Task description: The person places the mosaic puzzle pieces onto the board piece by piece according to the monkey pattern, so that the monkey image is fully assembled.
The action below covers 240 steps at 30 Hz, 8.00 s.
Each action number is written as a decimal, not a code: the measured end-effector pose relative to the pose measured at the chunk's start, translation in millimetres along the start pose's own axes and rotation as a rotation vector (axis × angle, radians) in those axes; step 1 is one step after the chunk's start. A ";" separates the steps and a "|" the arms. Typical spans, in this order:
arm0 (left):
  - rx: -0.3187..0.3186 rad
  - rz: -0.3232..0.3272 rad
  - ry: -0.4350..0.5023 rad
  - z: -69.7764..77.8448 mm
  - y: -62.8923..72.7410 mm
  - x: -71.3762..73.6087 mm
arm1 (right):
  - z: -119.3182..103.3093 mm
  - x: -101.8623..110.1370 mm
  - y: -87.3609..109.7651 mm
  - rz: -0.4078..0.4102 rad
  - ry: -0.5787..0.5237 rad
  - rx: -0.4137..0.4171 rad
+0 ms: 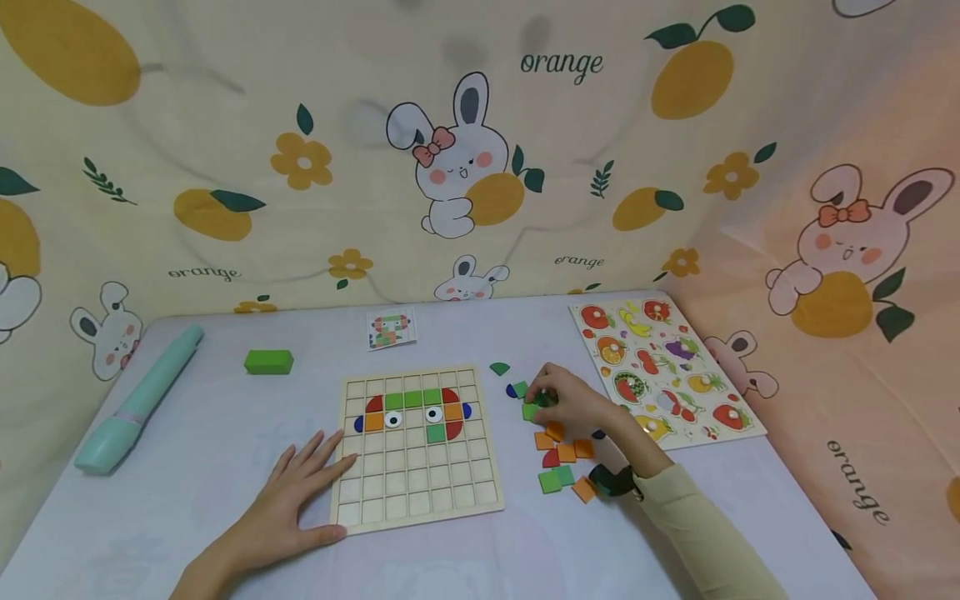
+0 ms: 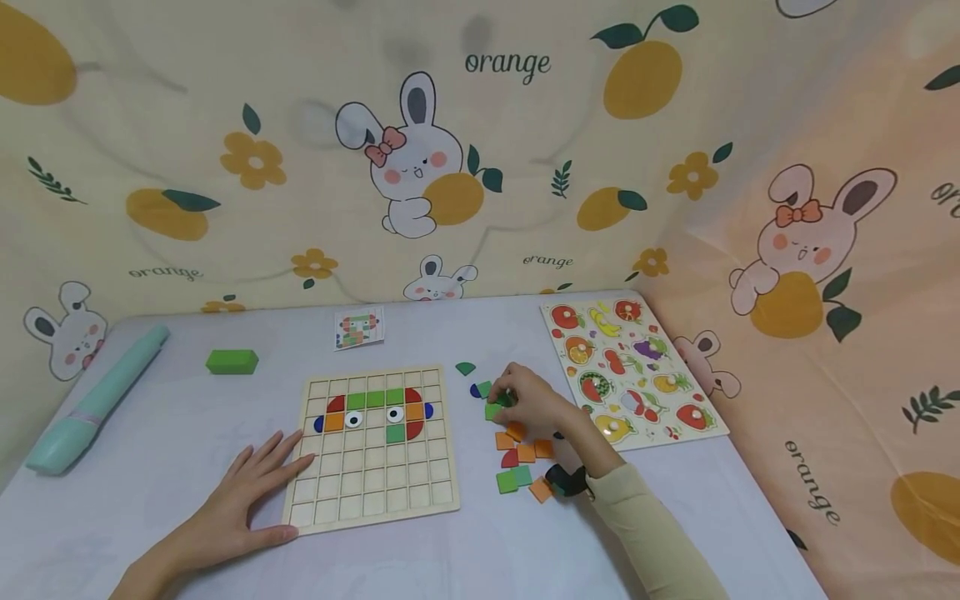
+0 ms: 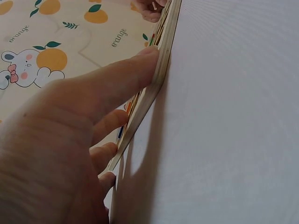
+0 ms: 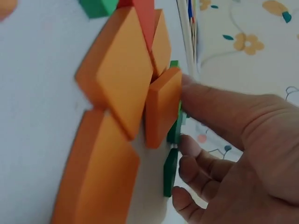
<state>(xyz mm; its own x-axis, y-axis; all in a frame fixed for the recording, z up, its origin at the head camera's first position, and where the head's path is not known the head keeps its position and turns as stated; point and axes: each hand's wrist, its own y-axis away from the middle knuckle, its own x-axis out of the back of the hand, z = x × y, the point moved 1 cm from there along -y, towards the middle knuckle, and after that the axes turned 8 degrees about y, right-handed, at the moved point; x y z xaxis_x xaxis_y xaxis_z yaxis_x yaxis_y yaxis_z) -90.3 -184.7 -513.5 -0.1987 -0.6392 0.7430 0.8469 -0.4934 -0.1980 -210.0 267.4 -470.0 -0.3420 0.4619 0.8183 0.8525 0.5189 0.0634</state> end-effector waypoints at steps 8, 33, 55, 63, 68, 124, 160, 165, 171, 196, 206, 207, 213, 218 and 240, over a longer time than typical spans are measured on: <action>-0.004 0.005 0.001 1.5 0.4 -0.1 | -13.0 -1.0 0.1 0.008 0.065 -0.022; -0.008 0.005 -0.002 2.8 0.4 0.2 | -90.0 -43.7 -43.1 -0.077 -0.197 0.251; -0.009 -0.002 0.005 2.6 -1.7 1.9 | -153.7 -95.8 -83.5 -0.025 -0.019 0.190; 0.005 -0.004 0.009 3.3 -0.8 2.3 | -157.9 -95.2 -84.0 -0.032 0.018 0.204; 0.019 -0.010 0.005 2.8 -0.4 2.3 | -161.9 -97.2 -84.2 -0.034 0.034 0.240; -0.044 0.018 -0.005 1.4 1.2 1.4 | -165.6 -101.9 -85.2 0.010 0.349 0.229; -0.041 0.024 -0.020 3.4 -0.4 2.5 | -42.1 8.5 40.4 -0.338 0.182 0.126; -0.041 0.025 -0.021 2.9 0.8 1.9 | -41.1 3.9 43.8 -0.315 0.156 0.100; -0.036 0.017 -0.016 2.1 0.8 1.6 | -33.0 1.5 49.4 -0.301 0.144 0.075; -0.017 0.009 -0.021 1.4 0.0 1.6 | -13.6 1.8 56.7 -0.144 0.223 0.074; -0.033 0.022 -0.015 1.8 0.5 2.4 | -57.3 -4.0 3.1 -0.122 -0.094 0.172; -0.034 0.023 -0.015 1.9 0.6 2.3 | -64.1 -9.7 -6.8 -0.132 -0.122 0.195; -0.035 0.011 -0.001 1.5 0.6 1.0 | -109.6 -48.3 -62.3 -0.256 -0.172 0.308; -0.032 0.007 0.000 -0.4 -0.3 2.4 | -146.4 -68.3 -92.4 -0.352 -0.131 0.360; -0.074 0.014 0.000 -1.4 0.7 2.8 | -172.2 -89.3 -113.7 -0.407 -0.221 0.393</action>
<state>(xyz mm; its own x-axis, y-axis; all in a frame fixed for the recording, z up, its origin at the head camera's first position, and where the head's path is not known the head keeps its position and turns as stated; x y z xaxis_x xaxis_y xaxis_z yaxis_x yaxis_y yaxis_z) -91.0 -187.6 -512.5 -0.1872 -0.6461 0.7400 0.8106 -0.5272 -0.2552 -208.3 43.3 -451.8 -0.7199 0.2870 0.6320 0.4406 0.8925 0.0966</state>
